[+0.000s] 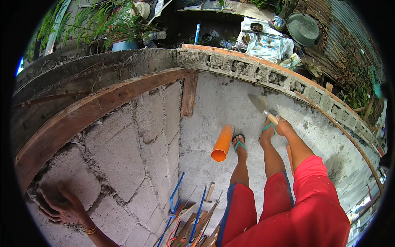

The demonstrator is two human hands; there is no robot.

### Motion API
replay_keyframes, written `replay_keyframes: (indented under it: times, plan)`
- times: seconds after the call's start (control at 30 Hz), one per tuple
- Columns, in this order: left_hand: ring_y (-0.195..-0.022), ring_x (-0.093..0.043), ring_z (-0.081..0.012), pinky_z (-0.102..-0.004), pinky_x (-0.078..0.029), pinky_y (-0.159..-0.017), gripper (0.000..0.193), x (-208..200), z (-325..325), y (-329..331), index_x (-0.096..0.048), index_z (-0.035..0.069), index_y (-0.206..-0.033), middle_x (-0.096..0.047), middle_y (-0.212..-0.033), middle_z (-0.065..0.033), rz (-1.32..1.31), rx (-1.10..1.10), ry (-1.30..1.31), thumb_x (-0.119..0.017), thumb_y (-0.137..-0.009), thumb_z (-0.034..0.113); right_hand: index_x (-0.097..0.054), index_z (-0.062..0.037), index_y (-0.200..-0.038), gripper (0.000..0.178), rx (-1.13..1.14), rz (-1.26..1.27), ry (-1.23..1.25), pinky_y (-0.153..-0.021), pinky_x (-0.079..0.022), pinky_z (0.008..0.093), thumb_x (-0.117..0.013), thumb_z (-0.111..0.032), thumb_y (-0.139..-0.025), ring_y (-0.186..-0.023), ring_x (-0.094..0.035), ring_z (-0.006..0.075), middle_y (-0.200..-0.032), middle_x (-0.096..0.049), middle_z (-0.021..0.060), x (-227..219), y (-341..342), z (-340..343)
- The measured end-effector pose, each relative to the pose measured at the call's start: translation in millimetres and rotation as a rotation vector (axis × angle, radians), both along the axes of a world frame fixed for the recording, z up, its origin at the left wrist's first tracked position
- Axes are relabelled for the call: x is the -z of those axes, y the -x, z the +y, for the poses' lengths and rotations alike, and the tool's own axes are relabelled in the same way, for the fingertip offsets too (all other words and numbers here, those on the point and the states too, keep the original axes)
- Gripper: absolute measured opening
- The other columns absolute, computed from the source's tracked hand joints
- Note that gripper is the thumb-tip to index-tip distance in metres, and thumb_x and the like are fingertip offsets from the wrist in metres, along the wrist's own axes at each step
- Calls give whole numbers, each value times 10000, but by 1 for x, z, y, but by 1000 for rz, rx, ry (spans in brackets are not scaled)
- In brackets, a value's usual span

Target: The person scoops wet cement with a trowel and applies it to the top of a partially built concrete block wall. The person repeatedly smooths the mortar between blocks and along the wall edge. The person works on a rooftop or elevated platform with visible construction materials nearby.

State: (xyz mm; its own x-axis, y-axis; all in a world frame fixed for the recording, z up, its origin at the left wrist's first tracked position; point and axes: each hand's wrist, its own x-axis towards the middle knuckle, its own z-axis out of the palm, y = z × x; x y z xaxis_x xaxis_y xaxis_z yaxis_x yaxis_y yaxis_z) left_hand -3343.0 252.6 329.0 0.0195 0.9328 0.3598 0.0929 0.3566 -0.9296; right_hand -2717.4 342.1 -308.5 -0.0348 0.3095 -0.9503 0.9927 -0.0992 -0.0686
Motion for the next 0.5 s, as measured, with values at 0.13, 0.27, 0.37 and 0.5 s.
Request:
replay_keyframes:
  times: [0.13,0.27,0.37,0.5]
  plan:
    - [-1463,-395,-339,-562,-312,-1140,737,0,5,3,-592,110,-1456,-518,-1520,-124,-77,149,8,-684,-953,641,-516,-70,-1454,502,-159,-136,-46,-1089,-512,452,-599,-247,-991,-1262,-644,355,-1420,-621,226,-27,-9,0]
    - [-1474,-381,-354,-597,-301,-1128,733,3,7,-3,-584,102,-1460,-510,-1525,-145,-107,147,-2,-666,-965,637,-641,-76,-1299,367,-178,119,-296,-1061,-509,481,-621,-248,-975,-1228,-647,328,-1233,-695,167,-46,28,16]
    - [-1491,-356,-383,-625,-295,-1122,716,3,8,-8,-575,97,-1461,-487,-1542,-171,-102,100,9,-673,-971,610,-689,-98,-1163,268,-180,405,-488,-1006,-505,500,-637,-285,-978,-1169,-658,342,-1183,-704,142,-60,89,45]
    - [-1524,-321,-373,-594,-282,-1185,648,1,8,-19,-526,99,-1500,-412,-1611,-168,-294,258,3,-640,-1026,525,-689,-114,-1124,217,-191,535,-721,-1012,-475,516,-652,-262,-970,-1183,-629,329,-1142,-694,102,-78,183,89]
